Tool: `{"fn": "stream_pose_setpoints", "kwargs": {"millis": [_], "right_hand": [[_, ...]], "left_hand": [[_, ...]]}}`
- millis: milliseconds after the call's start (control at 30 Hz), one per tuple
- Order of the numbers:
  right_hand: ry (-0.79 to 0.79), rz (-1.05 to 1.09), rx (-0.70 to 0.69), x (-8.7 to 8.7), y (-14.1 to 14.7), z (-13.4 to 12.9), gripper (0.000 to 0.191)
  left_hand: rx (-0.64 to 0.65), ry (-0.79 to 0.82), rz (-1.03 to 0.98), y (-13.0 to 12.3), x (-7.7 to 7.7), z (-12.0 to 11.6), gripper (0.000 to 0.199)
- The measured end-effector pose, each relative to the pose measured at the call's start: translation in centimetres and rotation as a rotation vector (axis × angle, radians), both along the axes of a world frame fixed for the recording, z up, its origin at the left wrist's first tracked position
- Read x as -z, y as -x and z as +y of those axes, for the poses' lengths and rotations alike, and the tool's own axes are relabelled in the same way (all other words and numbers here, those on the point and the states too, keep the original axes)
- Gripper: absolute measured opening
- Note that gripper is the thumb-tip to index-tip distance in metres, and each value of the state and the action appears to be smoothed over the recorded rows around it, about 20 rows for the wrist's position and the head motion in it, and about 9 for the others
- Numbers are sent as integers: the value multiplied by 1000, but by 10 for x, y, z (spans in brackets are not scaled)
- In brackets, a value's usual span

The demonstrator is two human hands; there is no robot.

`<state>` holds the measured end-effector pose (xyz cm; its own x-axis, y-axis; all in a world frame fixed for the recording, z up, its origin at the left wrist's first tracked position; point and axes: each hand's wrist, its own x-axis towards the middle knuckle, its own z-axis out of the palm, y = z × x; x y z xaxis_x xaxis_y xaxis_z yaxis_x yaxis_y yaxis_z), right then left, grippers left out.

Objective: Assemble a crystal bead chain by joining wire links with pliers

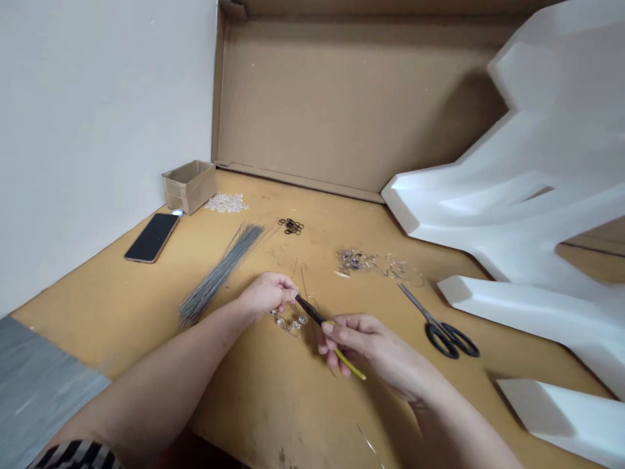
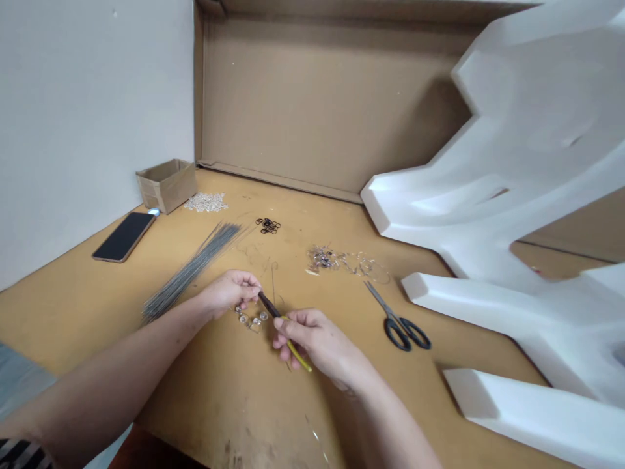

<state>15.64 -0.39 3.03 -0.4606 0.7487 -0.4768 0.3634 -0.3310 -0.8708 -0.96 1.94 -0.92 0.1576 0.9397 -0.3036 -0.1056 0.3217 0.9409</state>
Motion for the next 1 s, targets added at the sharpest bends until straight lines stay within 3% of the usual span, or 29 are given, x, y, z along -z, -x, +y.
{"fn": "stream_pose_setpoints", "kwargs": {"millis": [400,1000], "right_hand": [[116,258,59,16,-14,-1,27],[25,153,71,20,-9,-12,27]], "left_hand": [[19,102,-78,0,-3,-3,21],[-4,115,-57,1,0,-2,17]]}}
